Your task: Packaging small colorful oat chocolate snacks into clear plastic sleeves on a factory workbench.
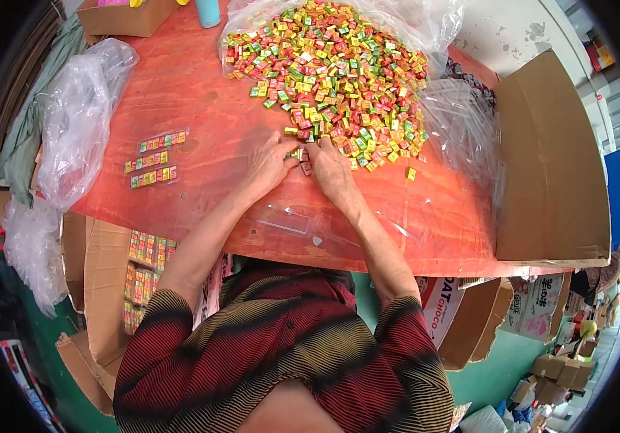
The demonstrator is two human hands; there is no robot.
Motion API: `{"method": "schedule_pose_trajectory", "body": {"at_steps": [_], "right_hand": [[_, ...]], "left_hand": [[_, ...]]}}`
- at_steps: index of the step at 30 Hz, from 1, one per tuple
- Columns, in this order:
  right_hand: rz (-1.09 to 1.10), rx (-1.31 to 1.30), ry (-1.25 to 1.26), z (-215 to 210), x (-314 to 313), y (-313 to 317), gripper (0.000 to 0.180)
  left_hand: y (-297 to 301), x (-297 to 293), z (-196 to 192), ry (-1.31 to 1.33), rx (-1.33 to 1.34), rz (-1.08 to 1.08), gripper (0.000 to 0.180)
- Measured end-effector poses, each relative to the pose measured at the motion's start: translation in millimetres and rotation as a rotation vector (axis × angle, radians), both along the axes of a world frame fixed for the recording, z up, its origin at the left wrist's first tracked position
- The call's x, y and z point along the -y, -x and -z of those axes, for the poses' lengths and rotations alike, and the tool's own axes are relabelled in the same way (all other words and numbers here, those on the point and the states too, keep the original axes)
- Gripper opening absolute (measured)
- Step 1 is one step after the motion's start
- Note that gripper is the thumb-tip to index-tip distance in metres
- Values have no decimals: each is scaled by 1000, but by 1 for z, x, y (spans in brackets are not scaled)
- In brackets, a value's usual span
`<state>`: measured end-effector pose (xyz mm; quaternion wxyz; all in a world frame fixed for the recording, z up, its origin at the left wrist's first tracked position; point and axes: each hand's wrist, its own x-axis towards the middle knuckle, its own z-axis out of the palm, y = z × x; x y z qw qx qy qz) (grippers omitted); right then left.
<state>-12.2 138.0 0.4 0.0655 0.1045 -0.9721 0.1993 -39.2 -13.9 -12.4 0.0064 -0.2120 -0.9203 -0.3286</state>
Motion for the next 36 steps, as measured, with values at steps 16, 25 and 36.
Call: {"method": "schedule_pose_trajectory", "body": {"at_steps": [16, 25, 36], "right_hand": [[-75, -36, 114, 7, -4, -32, 26], [35, -70, 33, 8, 11, -24, 19], [29, -41, -141, 7, -6, -8, 17]], "left_hand": [[-10, 3, 1, 18, -112, -3, 30], [-18, 26, -9, 28, -84, 72, 27], [-18, 27, -7, 0, -78, 65, 26]]}}
